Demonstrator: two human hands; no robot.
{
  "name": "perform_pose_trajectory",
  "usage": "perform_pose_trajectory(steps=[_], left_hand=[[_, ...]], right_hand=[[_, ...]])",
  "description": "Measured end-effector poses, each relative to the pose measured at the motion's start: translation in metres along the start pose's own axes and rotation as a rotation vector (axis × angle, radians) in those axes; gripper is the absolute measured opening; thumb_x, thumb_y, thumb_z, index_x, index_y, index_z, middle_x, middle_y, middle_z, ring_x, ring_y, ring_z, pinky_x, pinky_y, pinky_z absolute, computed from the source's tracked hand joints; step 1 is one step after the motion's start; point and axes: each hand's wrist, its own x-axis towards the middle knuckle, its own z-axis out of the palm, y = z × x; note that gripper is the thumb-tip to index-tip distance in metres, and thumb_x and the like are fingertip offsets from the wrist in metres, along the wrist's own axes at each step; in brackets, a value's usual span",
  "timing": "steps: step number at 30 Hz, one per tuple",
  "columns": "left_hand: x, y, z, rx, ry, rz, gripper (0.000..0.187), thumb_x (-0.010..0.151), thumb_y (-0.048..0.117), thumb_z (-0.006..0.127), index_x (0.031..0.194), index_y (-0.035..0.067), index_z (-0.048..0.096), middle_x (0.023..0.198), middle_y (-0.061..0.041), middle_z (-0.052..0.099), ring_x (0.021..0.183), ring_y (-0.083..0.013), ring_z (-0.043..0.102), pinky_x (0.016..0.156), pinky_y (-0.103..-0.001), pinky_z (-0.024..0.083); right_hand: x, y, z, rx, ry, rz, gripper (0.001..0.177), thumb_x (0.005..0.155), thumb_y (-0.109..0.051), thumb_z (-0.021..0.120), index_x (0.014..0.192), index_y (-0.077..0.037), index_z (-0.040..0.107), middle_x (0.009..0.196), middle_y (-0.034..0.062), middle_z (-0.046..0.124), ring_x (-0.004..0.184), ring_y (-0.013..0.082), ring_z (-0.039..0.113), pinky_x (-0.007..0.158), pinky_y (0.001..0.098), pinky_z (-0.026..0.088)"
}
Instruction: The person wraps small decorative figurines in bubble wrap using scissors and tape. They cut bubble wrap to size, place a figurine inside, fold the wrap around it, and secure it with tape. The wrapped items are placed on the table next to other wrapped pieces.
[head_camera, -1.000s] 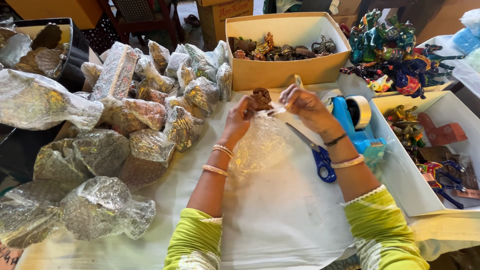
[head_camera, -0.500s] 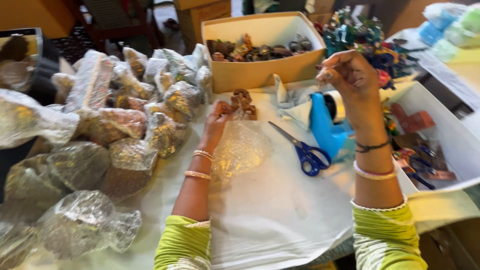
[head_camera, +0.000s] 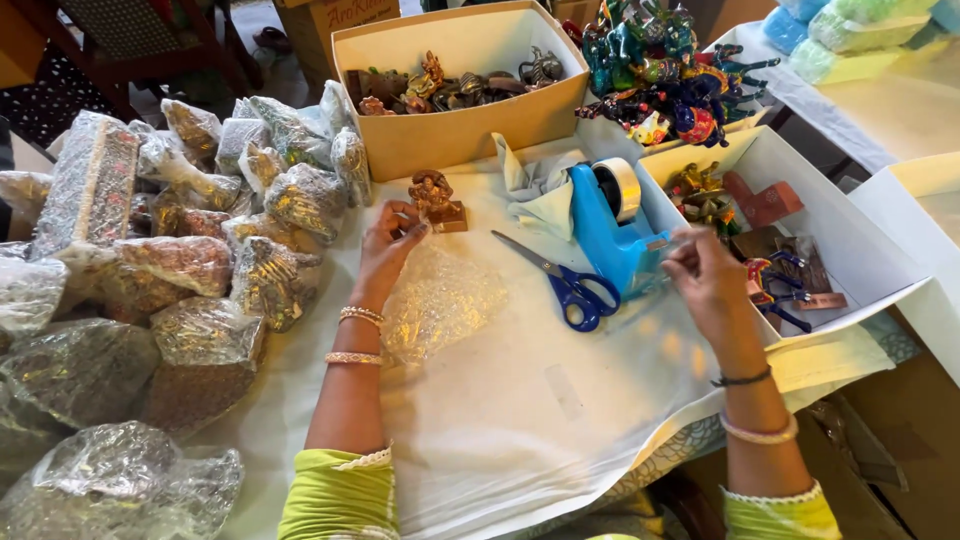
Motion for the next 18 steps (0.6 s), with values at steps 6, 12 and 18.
perform_pose_trajectory(steps=[6,12,18], left_hand=[[0.001,-0.008,-0.006,-0.077,-0.002,0.014,0.023,0.090,0.003,0.077,0.107,0.006,0.062,0.092,0.003,0.064,0.080,-0.0065,0.059,0.070,-0.023,0.049],[0.004,0.007,-0.012,-0.285,-0.136,0.051,0.021,0.091,0.000,0.073,0.107,0.007,0.062,0.095,0.004,0.063,0.088,-0.0049,0.059,0.079,-0.021,0.051],[0.001,0.023,-0.019,-0.276,-0.237,0.092,0.020,0.094,-0.001,0.073,0.110,0.005,0.063,0.096,0.003,0.061,0.091,-0.0052,0.057,0.081,-0.021,0.049]], right_hand=[[-0.002,-0.011,0.013,-0.193,-0.008,0.029,0.061,0.082,0.000,0.080,0.132,-0.010,0.047,0.085,0.0131,0.062,0.077,0.0279,0.065,0.070,0.0422,0.052],[-0.007,-0.066,0.006,-0.852,0.040,-0.070,0.049,0.081,-0.028,0.081,0.118,-0.014,0.052,0.101,0.0088,0.069,0.090,0.0364,0.066,0.057,0.0508,0.050],[-0.016,-0.001,0.008,-0.901,-0.035,-0.083,0.038,0.100,-0.016,0.069,0.134,-0.019,0.053,0.106,0.0047,0.067,0.097,0.0301,0.066,0.066,0.0481,0.053]])
